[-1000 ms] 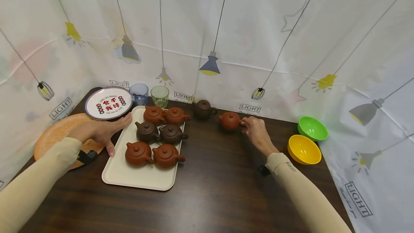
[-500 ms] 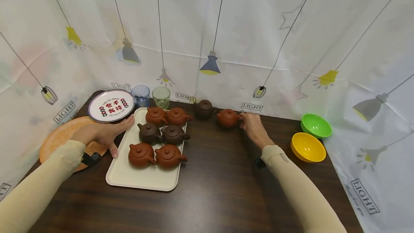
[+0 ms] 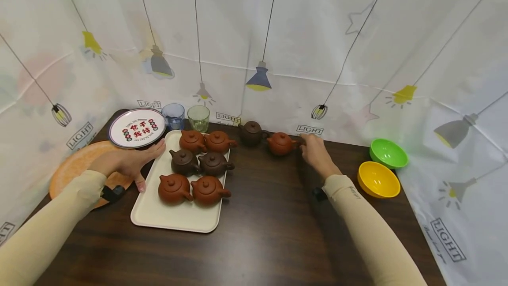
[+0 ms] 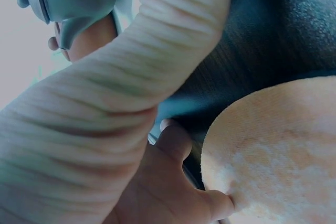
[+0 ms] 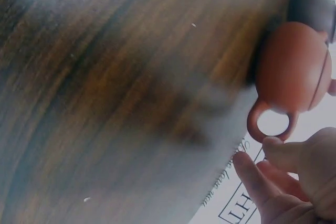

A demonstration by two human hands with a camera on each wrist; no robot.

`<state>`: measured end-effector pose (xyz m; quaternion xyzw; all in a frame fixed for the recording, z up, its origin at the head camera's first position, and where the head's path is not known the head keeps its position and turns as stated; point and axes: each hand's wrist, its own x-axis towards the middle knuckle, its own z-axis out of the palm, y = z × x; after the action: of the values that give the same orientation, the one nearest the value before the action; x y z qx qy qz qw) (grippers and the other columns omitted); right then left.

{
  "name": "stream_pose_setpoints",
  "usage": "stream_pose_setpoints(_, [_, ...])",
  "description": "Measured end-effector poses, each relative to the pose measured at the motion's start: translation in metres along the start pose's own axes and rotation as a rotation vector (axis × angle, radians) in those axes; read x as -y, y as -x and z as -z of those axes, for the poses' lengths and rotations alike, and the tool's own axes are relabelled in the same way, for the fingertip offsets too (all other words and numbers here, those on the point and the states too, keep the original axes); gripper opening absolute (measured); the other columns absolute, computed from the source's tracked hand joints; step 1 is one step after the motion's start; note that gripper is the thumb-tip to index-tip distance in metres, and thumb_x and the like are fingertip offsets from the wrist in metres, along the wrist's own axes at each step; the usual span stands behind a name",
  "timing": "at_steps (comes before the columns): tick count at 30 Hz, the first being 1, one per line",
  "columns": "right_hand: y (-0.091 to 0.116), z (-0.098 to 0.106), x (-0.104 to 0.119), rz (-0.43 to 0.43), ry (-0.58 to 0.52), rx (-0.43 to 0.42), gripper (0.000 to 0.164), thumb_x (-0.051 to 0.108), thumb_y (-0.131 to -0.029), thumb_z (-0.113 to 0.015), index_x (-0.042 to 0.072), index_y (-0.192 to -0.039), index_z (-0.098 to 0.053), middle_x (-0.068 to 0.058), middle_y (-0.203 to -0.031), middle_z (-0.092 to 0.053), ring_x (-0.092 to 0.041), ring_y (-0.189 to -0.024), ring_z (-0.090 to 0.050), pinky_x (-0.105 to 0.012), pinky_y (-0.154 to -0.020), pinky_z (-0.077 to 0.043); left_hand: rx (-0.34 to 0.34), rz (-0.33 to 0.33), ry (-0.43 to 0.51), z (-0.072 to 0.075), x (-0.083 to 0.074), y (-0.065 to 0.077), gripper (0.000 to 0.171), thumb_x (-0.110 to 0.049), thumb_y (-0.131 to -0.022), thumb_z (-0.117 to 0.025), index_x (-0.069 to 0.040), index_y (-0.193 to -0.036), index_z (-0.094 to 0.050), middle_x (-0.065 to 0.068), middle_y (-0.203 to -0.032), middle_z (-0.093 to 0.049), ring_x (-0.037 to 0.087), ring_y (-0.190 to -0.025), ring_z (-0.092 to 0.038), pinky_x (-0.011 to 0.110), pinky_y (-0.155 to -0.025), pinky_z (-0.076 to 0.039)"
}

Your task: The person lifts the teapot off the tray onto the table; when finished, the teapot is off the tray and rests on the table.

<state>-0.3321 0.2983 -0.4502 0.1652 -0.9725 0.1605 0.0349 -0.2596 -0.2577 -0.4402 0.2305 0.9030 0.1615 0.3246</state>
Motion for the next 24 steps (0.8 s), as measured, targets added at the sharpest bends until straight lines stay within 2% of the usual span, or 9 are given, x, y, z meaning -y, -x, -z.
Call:
stream_pose_setpoints(2, [0.001, 0.002, 0.001, 0.003, -0.001, 0.007, 0.048, -0.004, -0.102, -0.061, -0.014, -0.148, -0.055, -0.038, -0.134, -0.067, -0.045, -0.104, -0.067, -0.055, -0.082, -0.053, 0.001, 0.009, 0.003, 0.000, -0.001, 0.000, 0.147, -0.040, -0.074, -0.095, 0.004, -0.169, 0.007, 0.030, -0.175, 0.021, 0.054, -0.164, -0.007, 0.066, -0.126, -0.029])
stream_pose_setpoints(8, [0.004, 0.001, 0.001, 0.043, -0.002, 0.002, 0.043, -0.004, -0.101, -0.065, -0.011, -0.143, -0.062, -0.033, -0.129, -0.072, -0.048, -0.113, -0.071, -0.060, -0.092, -0.056, 0.002, 0.004, -0.004, 0.000, 0.001, -0.001, 0.148, -0.042, -0.073, -0.095, 0.004, -0.169, 0.007, 0.030, -0.175, 0.021, 0.054, -0.164, -0.006, 0.066, -0.127, -0.028])
stream_pose_setpoints(13, [0.006, 0.007, 0.003, 0.029, 0.019, -0.007, 0.046, -0.004, -0.102, -0.060, -0.011, -0.148, -0.057, -0.035, -0.136, -0.068, -0.041, -0.096, -0.068, -0.054, -0.083, -0.054, -0.003, -0.006, -0.023, 0.002, 0.002, -0.004, 0.148, -0.044, -0.074, -0.094, 0.004, -0.169, 0.007, 0.031, -0.175, 0.020, 0.055, -0.164, -0.007, 0.066, -0.127, -0.028])
stream_pose_setpoints(15, [0.007, 0.011, 0.005, 0.034, 0.006, -0.042, 0.047, -0.005, -0.102, -0.058, -0.011, -0.148, -0.056, -0.036, -0.137, -0.066, -0.040, -0.089, -0.065, -0.053, -0.080, -0.053, 0.000, -0.004, -0.019, 0.002, 0.002, -0.005, 0.148, -0.045, -0.074, -0.094, 0.004, -0.169, 0.008, 0.031, -0.175, 0.020, 0.055, -0.164, -0.007, 0.066, -0.127, -0.027])
stream_pose_setpoints(18, [0.008, 0.022, 0.015, 0.044, -0.071, -0.165, 0.044, -0.003, -0.103, -0.058, -0.011, -0.146, -0.058, -0.036, -0.140, -0.065, -0.046, -0.101, -0.072, -0.058, -0.088, -0.060, 0.005, -0.002, -0.014, 0.001, 0.003, -0.005, 0.148, -0.046, -0.074, -0.094, 0.003, -0.169, 0.008, 0.031, -0.175, 0.021, 0.055, -0.163, -0.007, 0.066, -0.127, -0.027])
stream_pose_setpoints(21, [0.010, 0.036, 0.033, 0.061, -0.205, -0.285, 0.042, 0.003, -0.105, -0.059, -0.006, -0.146, -0.062, -0.032, -0.143, -0.064, -0.049, -0.117, -0.072, -0.060, -0.094, -0.060, 0.004, -0.002, -0.013, 0.001, 0.002, -0.003, 0.147, -0.045, -0.074, -0.094, 0.003, -0.169, 0.008, 0.031, -0.175, 0.021, 0.055, -0.163, -0.007, 0.066, -0.127, -0.028])
stream_pose_setpoints(22, [0.011, 0.040, 0.041, 0.069, -0.249, -0.290, 0.042, 0.006, -0.106, -0.060, -0.003, -0.147, -0.063, -0.029, -0.145, -0.064, -0.048, -0.122, -0.070, -0.059, -0.096, -0.059, 0.004, -0.001, -0.014, 0.001, 0.001, -0.003, 0.147, -0.044, -0.074, -0.094, 0.004, -0.169, 0.008, 0.031, -0.175, 0.021, 0.055, -0.163, -0.006, 0.066, -0.127, -0.028])
stream_pose_setpoints(24, [0.014, 0.047, 0.058, 0.093, -0.331, -0.242, 0.042, 0.013, -0.107, -0.062, 0.002, -0.148, -0.063, -0.024, -0.147, -0.065, -0.043, -0.130, -0.068, -0.056, -0.100, -0.058, 0.005, 0.000, -0.014, 0.000, 0.001, -0.001, 0.147, -0.043, -0.074, -0.095, 0.004, -0.169, 0.007, 0.032, -0.175, 0.021, 0.055, -0.163, -0.005, 0.067, -0.127, -0.027])
